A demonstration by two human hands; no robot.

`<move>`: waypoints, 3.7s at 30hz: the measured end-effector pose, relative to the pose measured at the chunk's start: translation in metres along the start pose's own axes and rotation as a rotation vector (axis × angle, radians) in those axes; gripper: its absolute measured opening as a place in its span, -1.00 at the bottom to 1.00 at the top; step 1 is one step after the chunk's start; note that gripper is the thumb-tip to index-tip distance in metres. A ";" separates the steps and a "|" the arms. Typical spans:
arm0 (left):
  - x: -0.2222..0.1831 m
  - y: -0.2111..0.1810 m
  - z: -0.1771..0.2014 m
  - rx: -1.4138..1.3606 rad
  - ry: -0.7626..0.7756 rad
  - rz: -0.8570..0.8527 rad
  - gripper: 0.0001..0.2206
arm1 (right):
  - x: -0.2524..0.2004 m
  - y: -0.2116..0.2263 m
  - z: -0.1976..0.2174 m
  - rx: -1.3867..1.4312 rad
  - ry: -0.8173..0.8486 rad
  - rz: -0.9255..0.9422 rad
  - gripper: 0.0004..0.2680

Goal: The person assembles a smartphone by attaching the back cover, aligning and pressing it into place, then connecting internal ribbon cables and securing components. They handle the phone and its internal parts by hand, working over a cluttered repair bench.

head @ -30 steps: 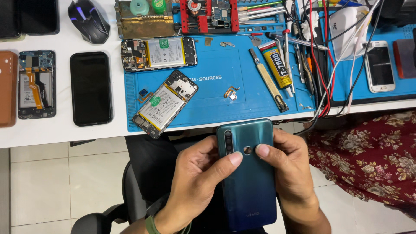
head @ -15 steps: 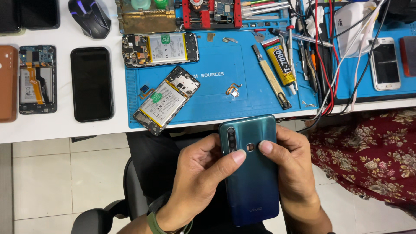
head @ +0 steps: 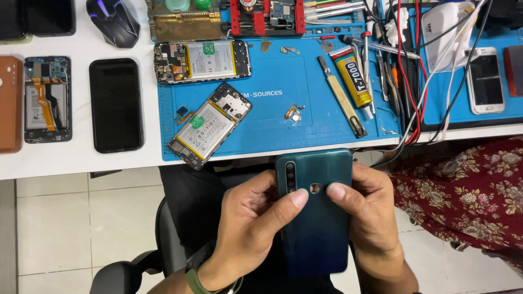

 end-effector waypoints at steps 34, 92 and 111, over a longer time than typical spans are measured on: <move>-0.023 -0.031 0.021 -0.007 -0.194 -0.171 -0.58 | -0.041 0.110 -0.042 -1.414 0.255 1.536 -0.66; -0.042 0.001 0.238 -0.011 -0.990 -0.452 -0.69 | 0.069 -0.040 -0.160 -0.966 0.423 0.781 -0.79; -0.070 -0.002 0.282 -0.167 -1.017 -0.543 -0.70 | 0.121 -0.089 -0.247 -1.194 0.526 0.994 -0.84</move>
Point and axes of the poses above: each hand's wrist, its own x-axis towards the middle knuckle, its own z-axis out of the back of the hand, y = z × x, the point moved 8 cm from there along x, towards the middle knuckle, and after that the axes turned 4 degrees about -y, right-handed, at the moved point
